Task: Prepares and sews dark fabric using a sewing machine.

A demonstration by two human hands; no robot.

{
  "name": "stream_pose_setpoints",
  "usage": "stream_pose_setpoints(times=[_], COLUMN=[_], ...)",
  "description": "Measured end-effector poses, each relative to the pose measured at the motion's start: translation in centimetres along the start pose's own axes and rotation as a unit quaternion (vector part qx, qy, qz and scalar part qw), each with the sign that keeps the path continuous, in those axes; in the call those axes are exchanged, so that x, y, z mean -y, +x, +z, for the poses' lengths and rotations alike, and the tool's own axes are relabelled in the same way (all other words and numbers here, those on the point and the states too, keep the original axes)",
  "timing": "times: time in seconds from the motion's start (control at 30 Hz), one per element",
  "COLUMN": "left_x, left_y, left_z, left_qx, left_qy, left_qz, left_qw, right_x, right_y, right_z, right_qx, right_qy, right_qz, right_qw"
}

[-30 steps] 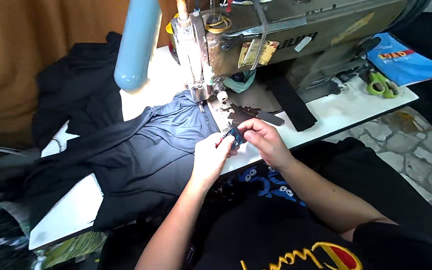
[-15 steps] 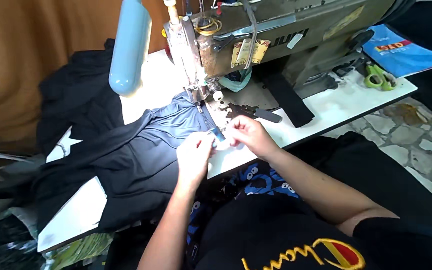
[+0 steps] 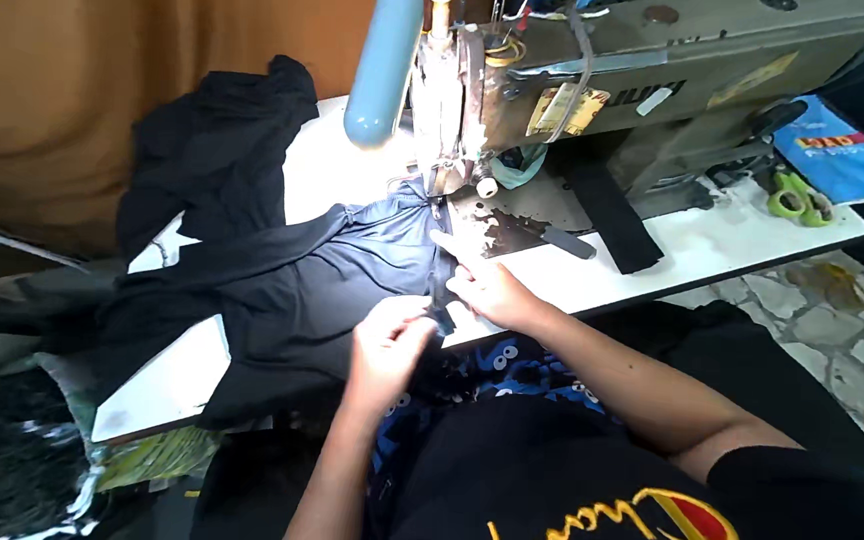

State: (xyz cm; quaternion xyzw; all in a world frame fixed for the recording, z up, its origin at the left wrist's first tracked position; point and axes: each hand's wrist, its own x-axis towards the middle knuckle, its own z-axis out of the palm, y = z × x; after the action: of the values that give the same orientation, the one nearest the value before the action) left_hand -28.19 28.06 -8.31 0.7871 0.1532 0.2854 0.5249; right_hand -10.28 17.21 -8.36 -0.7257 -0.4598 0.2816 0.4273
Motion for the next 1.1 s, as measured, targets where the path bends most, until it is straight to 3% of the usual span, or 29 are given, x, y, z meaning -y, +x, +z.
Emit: stream_pose_setpoints(times=[0.07,0.13,0.2,0.27,0.33,0.4,0.53,0.6,0.7,0.87,1.0,1.1], left_x=[-0.7,-0.2,0.6,1.1,1.4,1.1,-0.7,0.1,3.7,4.7,3.7,0.9], left_y=[0.1,0.7,1.4,2.3,3.0,3.1,3.5,4.5,5.4,1.0,2.6,6.1], left_z=[2.1,4.4,5.8,6.3,6.2,5.9,4.2,2.6,-0.8,-2.8,-2.9,-1.0], left_qx=[0.103,0.153,0.158,0.139,0.106,0.079,0.092,0.035,-0.068,-0.159,-0.189,-0.111], left_qy=[0.144,0.243,0.299,0.317,0.301,0.269,0.141,0.112,0.182,0.212,0.150,0.071], left_qz=[0.073,0.101,0.103,0.109,0.132,0.129,-0.020,-0.036,-0.011,-0.029,-0.082,-0.119], left_qw=[0.981,0.953,0.935,0.932,0.938,0.951,0.985,0.992,0.981,0.964,0.967,0.984], right_x=[0.4,0.5,0.2,-0.9,-2.9,-4.1,-4.4,-4.6,-5.0,-4.8,-4.5,-4.7], right_y=[-1.4,-2.4,-2.5,-1.4,0.4,2.1,2.0,1.4,0.4,0.2,0.2,0.0], right_z=[-0.6,-1.0,-1.9,-3.0,-3.6,-4.0,-3.3,-2.9,-1.5,-0.1,-0.2,-0.3], right_qx=[0.008,0.007,0.006,-0.036,-0.100,-0.075,-0.048,-0.066,-0.087,-0.117,-0.105,-0.096], right_qy=[0.112,0.178,0.135,-0.018,-0.191,-0.281,-0.311,-0.313,-0.318,-0.295,-0.300,-0.301], right_qz=[0.074,0.110,0.113,0.037,-0.105,-0.197,-0.312,-0.327,-0.298,-0.292,-0.303,-0.293], right_qw=[0.991,0.978,0.984,0.999,0.971,0.936,0.897,0.889,0.896,0.902,0.898,0.903])
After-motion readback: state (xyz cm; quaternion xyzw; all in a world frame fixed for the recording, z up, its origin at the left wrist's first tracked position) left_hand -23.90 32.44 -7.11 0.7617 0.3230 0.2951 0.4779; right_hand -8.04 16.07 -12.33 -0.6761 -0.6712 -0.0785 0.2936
